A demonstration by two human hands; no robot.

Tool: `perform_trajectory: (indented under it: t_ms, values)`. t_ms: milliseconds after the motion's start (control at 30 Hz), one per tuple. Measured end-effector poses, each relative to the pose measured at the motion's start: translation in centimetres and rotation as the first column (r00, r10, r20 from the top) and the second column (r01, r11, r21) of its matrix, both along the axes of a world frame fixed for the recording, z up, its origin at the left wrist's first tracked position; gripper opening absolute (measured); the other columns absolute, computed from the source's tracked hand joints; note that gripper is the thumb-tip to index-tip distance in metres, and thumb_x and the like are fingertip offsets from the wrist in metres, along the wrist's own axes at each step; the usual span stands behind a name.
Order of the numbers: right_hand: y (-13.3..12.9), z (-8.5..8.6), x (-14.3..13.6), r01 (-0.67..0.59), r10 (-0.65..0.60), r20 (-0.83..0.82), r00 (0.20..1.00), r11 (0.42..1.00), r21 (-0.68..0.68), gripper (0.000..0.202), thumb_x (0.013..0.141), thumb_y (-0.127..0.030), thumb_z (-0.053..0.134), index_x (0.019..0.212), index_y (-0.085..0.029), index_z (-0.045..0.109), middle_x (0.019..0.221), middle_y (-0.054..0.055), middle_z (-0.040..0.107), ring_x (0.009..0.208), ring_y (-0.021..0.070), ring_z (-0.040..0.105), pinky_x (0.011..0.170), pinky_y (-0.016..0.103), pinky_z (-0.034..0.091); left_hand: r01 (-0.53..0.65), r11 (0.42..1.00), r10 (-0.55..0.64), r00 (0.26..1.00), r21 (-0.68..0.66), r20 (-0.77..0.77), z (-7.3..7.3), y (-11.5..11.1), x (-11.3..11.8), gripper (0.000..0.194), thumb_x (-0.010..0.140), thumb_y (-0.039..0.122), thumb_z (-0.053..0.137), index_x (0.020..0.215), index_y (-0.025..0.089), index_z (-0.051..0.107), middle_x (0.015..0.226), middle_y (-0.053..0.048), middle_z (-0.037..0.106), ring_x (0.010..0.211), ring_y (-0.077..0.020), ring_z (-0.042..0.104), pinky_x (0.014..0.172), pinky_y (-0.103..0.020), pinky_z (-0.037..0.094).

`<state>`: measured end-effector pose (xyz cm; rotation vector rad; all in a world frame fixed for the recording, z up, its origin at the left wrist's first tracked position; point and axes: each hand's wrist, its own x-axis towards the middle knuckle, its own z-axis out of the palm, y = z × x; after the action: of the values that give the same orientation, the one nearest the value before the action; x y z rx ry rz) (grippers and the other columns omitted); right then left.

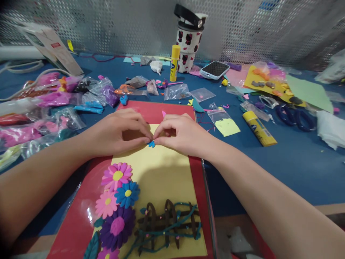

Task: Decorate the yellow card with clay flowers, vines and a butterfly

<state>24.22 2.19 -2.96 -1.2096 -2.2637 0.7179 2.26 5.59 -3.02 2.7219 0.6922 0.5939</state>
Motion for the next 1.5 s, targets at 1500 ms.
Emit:
perform_trajectory:
  t_ms: [1500]
  values:
    - [0.69,0.16,0.40,0.120,-0.134,-0.267,0.954,0.990,-0.069,0.013,0.081,-0.029,0.064,0.082,-0.017,0.068,0.071,0.002,0.066,0.063,0.0133,0.061,0.062,0.027,0.046,-0.144,0.984,0.141,0.989,0.102,0.038,0.46,0.44,-0.57,0.022,0.091,0.028,0.049,0.092,0.018,0.069,0.088,-0.002,0.072,0.082,-0.0165,0.061,0.077,-0.030,0.044]
